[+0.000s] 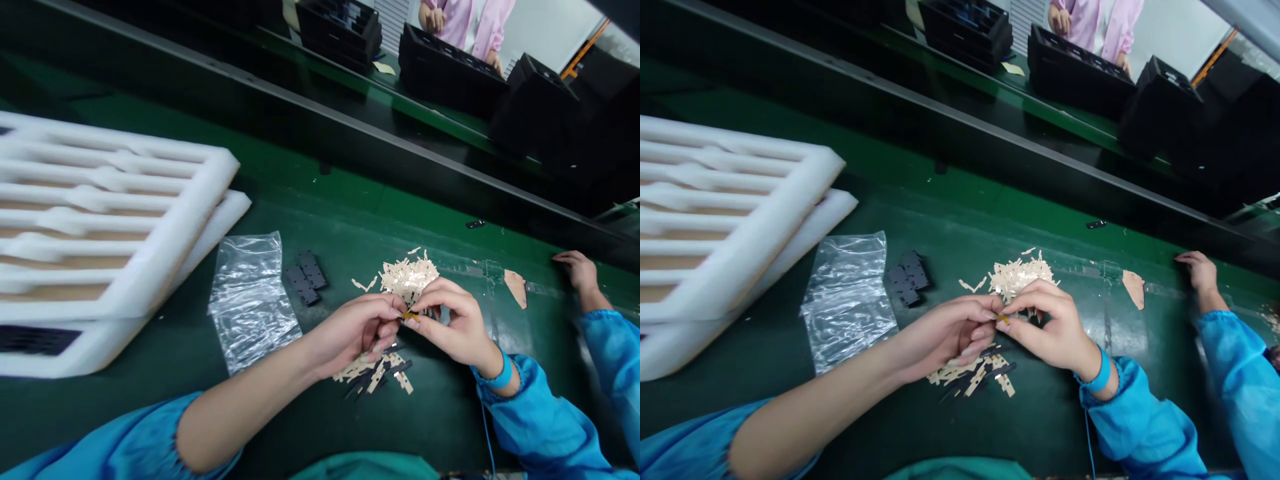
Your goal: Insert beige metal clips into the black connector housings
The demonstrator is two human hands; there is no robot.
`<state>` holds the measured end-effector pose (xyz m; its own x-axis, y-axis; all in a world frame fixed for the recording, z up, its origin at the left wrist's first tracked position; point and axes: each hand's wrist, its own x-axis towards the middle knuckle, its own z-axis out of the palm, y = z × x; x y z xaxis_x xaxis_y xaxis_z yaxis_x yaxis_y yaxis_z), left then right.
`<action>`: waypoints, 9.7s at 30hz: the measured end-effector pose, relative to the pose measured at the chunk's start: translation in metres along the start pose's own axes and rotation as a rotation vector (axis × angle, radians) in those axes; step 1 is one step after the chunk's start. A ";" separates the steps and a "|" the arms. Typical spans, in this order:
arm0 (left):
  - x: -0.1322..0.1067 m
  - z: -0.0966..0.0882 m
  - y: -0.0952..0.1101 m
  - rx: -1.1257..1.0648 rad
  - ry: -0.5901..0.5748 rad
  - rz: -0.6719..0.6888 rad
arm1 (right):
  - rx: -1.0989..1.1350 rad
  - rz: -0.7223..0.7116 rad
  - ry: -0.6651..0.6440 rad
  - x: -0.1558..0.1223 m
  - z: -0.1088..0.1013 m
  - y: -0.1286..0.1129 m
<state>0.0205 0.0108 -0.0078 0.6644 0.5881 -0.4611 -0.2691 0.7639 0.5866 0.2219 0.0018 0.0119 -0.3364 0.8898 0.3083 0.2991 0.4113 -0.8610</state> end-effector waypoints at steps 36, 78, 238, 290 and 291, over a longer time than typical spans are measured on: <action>-0.002 -0.001 -0.006 0.811 0.292 0.534 | 0.147 0.422 0.174 -0.006 0.011 -0.003; -0.011 -0.013 0.008 1.312 0.239 1.214 | 0.907 0.964 -0.158 0.004 0.007 0.000; -0.018 0.006 -0.024 0.524 0.155 0.415 | 0.645 0.804 0.301 0.000 0.013 -0.010; -0.019 0.006 -0.027 0.566 0.180 0.430 | 0.637 0.860 0.278 0.002 0.014 -0.011; -0.019 0.006 -0.027 0.565 0.180 0.431 | 0.637 0.858 0.279 0.002 0.014 -0.011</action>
<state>0.0191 -0.0226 -0.0105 0.4429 0.8772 -0.1852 -0.0482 0.2296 0.9721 0.2056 -0.0038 0.0165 -0.0003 0.8771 -0.4803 -0.2047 -0.4702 -0.8585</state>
